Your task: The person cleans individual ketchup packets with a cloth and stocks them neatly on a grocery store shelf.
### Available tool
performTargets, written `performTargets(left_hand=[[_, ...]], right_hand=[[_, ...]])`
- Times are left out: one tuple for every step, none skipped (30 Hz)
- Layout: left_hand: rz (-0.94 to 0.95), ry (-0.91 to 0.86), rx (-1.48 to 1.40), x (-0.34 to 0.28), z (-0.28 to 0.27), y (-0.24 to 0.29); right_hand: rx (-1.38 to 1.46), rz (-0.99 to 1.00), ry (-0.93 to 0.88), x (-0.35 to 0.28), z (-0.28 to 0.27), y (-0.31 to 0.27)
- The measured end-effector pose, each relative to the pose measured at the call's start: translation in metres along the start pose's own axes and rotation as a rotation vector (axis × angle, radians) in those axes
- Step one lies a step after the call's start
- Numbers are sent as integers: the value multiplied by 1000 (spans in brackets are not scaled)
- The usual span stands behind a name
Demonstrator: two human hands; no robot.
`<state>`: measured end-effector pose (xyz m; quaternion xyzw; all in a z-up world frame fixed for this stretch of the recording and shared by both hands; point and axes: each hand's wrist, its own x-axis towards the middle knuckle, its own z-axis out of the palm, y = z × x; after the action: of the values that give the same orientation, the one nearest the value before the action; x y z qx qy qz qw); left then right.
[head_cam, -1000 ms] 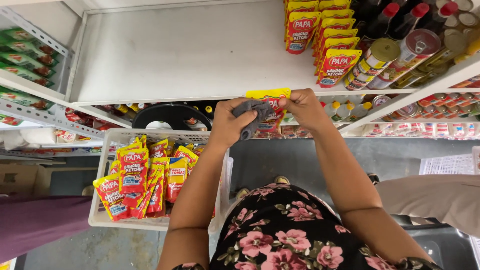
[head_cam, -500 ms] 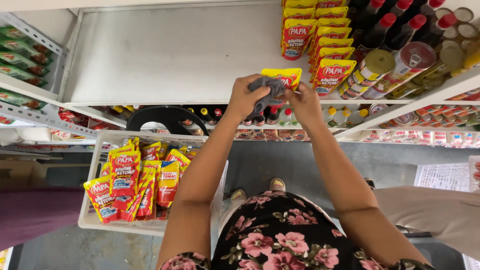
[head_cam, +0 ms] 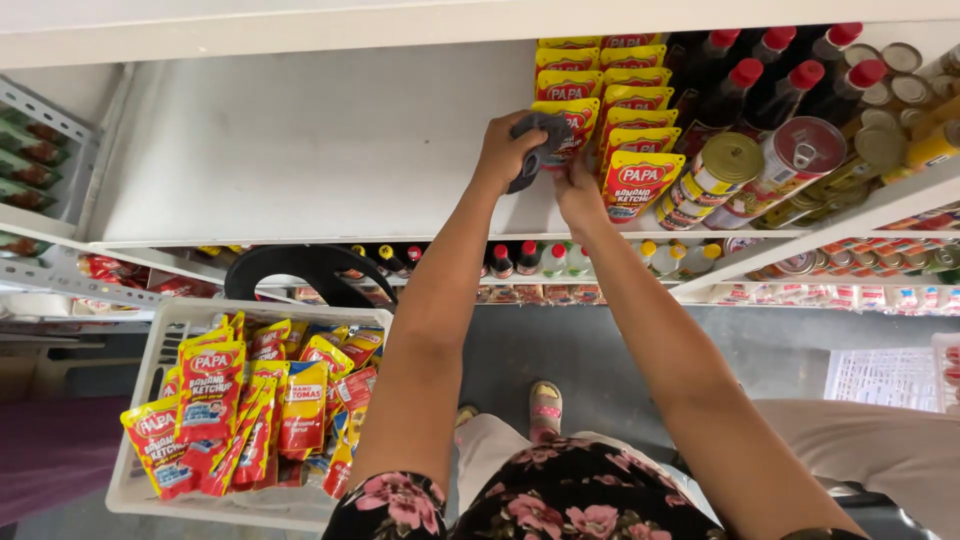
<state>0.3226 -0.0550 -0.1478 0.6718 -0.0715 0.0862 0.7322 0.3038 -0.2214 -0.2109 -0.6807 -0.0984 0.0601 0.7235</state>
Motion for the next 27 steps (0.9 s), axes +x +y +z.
performTargets(left_hand=[[0,-1,0,2,1,-2],[-16,12,-4,6,3,-4],[-32,25,-8,9,4,-4],[-27,22,-6,12,4,-6],[-54,34,-49,14,4,-7],[-79,46,-93,18,5,-7],[-73,42,-94,20,6,-6],[-71,56,-79,19,5,-5],[-70,71,-64,18,5,-5],[-70,73,-64,16,4,-8],[-42,73,-94,15,3,-11],[-13,71,-123,15,3,-13],[-12,71,-123,11,4,-18],[37,162,-81,6,4,-23],[86,252,-39,1,4,-28],[88,253,-38,-4,4,-33],[67,317,73,-8,4,-39],[48,380,185,-12,3,-43],[52,381,186,-16,7,-34],[-58,343,274,-21,11,-25],[-168,302,361,-27,15,-16],[-166,303,361,-26,17,-19],[-151,307,417,-24,19,-22],[-135,312,472,-24,21,-25],[-134,313,472,-22,22,-28],[-133,328,511,-21,23,-32],[-132,343,550,-20,24,-35]], right_hand=[[1,0,1,1,-1,3],[-19,-4,1,4,-2,6],[-39,-9,1,6,-3,8],[-38,-14,4,7,-4,13],[-72,20,12,8,-4,17],[-109,52,21,10,-7,20],[-110,45,24,13,-7,23],[-149,-3,31,13,-7,26],[-188,-50,37,13,-6,30],[-188,-50,35,11,-4,25],[-106,32,12,9,-2,21],[-24,114,-10,8,-1,15],[-24,113,-10,10,-3,21],[-9,58,-19,11,-4,26],[6,3,-29,12,-5,32],[7,2,-30,11,-6,31],[52,2,-50,10,-6,31],[97,-1,-69,11,-6,31],[98,-5,-71,11,-6,30],[113,49,-74,10,-5,29],[127,103,-79,9,-5,29],[127,102,-79,10,-6,30],[154,102,-101,12,-6,32],[181,102,-123,13,-6,33],[181,101,-124,12,-6,30],[198,99,-118,10,-6,27],[215,98,-112,7,-5,24]])
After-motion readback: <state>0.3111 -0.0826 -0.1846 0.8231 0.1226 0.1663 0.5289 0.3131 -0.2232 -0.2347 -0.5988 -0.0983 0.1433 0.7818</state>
